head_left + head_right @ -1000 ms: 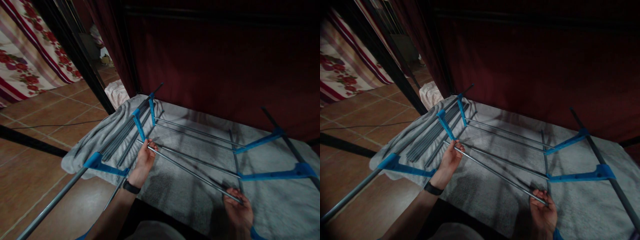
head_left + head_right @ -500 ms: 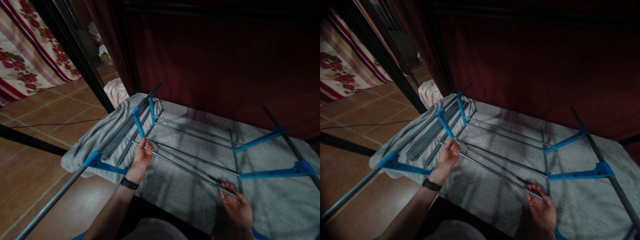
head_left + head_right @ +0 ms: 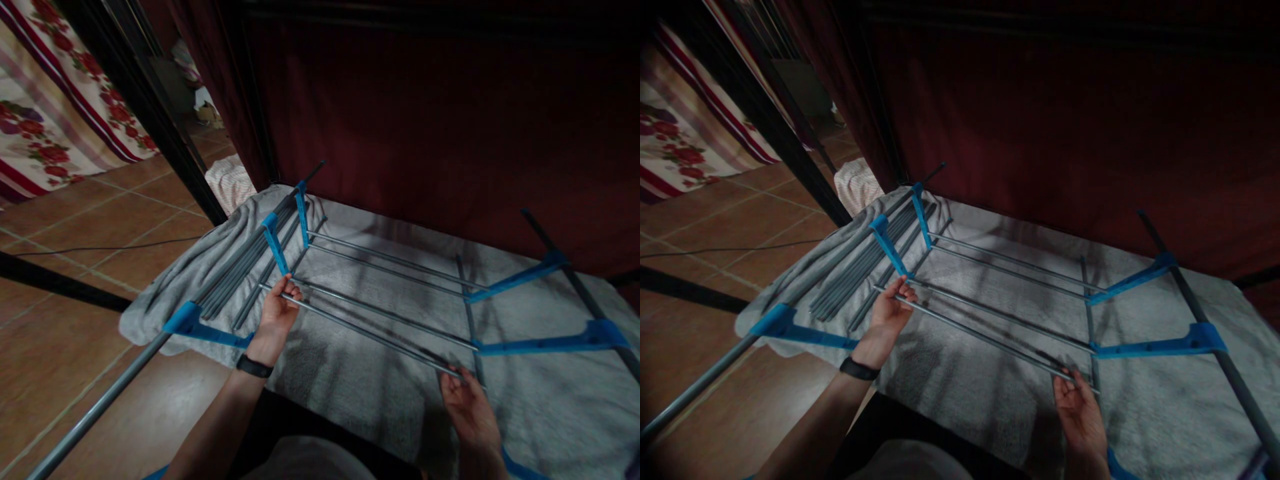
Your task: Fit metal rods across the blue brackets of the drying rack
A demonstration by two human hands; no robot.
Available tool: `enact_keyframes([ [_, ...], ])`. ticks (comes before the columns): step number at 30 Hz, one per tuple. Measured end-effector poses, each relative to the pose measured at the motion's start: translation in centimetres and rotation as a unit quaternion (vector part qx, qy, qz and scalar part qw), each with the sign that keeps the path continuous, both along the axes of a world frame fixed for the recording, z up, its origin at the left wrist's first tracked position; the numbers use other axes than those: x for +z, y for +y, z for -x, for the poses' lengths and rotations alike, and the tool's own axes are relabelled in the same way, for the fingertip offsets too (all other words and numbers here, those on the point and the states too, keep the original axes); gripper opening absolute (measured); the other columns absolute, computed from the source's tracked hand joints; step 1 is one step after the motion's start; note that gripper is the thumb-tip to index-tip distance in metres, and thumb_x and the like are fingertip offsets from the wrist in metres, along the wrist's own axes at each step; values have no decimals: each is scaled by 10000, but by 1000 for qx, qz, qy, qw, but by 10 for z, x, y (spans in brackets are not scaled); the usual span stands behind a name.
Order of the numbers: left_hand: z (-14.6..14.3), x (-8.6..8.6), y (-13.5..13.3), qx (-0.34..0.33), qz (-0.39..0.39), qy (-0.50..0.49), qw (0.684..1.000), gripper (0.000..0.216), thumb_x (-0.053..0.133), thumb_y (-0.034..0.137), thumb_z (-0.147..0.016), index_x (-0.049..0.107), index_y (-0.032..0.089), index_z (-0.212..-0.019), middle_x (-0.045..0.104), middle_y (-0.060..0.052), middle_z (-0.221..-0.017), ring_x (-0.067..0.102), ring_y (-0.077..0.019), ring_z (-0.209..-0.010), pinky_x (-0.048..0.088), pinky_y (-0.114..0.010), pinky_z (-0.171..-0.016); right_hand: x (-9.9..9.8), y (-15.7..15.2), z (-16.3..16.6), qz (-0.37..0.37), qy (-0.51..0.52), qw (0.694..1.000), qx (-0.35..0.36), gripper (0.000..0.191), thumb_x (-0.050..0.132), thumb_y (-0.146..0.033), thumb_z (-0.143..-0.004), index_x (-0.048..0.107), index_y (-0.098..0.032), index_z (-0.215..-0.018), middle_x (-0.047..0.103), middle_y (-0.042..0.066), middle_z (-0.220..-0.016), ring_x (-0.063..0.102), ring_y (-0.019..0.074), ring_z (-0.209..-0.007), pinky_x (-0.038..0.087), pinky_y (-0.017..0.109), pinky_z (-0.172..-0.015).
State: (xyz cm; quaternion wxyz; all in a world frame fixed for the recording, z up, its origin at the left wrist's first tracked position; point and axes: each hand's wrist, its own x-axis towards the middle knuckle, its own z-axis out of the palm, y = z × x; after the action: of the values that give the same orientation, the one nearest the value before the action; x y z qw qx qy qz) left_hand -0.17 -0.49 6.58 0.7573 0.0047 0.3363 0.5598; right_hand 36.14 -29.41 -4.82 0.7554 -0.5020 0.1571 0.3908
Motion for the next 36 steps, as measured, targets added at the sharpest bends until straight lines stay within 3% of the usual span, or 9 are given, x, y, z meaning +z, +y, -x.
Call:
enact_keyframes([
  [11, 4, -1, 0, 15, 9, 7, 1000, 139, 596, 124, -1003, 649, 153, -878, 473, 48, -605, 489, -92, -503, 425, -186, -485, -10, 0, 5, -22, -92, 995, -20, 312, 979, -229, -644, 725, -226, -825, 799, -16, -938, 777, 115, -880, 653, 189, -802],
  [17, 10, -4, 2, 66, 61, 37, 995, 362, 497, 313, -1097, 540, 187, -761, 464, 35, -602, 497, -103, -508, 398, -195, -474, 0, 10, 14, -19, -93, 994, -58, 248, 943, -249, -675, 728, -228, -797, 768, -39, -814, 738, 109, -752, 651, 247, -811],
  [21, 8, -4, 3, 106, 86, 93, 986, 494, 328, 449, -1138, 469, 209, -730, 473, 24, -606, 501, -130, -525, 429, -225, -481, 1, 17, 20, -29, -130, 989, -71, 331, 991, -303, -631, 699, -239, -772, 758, -58, -770, 731, 112, -728, 653, 250, -795],
  [25, 6, 1, 3, 113, 105, 130, 979, 450, 293, 356, -1140, 515, 212, -776, 511, 13, -623, 521, -145, -557, 462, -228, -500, 1, 19, 24, -29, -149, 986, -69, 407, 1022, -338, -592, 678, -240, -783, 791, -37, -845, 769, 146, -860, 656, 302, -898],
  [29, 5, 2, 4, 109, 109, 143, 978, 463, 265, 328, -1141, 530, 210, -781, 510, 3, -617, 525, -150, -566, 473, -234, -504, 4, 20, 26, -51, -149, 986, -56, 325, 973, -294, -669, 725, -251, -875, 809, -15, -925, 780, 169, -972, 641, 357, -973],
  [34, 10, -10, 10, 100, 92, 182, 974, 460, 281, 387, -1137, 500, 221, -768, 511, 5, -623, 501, -155, -552, 469, -246, -504, 6, 21, 27, -66, -136, 987, -58, 295, 933, -214, -687, 747, -263, -911, 817, -15, -964, 777, 160, -977, 640, 338, -964],
  [36, 14, -18, 13, 87, 46, 177, 979, 476, 243, 397, -1137, 463, 221, -753, 496, 9, -607, 475, -153, -539, 462, -243, -500, 6, 22, 27, -65, -133, 987, -62, 294, 919, -213, -690, 749, -267, -924, 821, -7, -997, 777, 169, -984, 644, 357, -974],
])
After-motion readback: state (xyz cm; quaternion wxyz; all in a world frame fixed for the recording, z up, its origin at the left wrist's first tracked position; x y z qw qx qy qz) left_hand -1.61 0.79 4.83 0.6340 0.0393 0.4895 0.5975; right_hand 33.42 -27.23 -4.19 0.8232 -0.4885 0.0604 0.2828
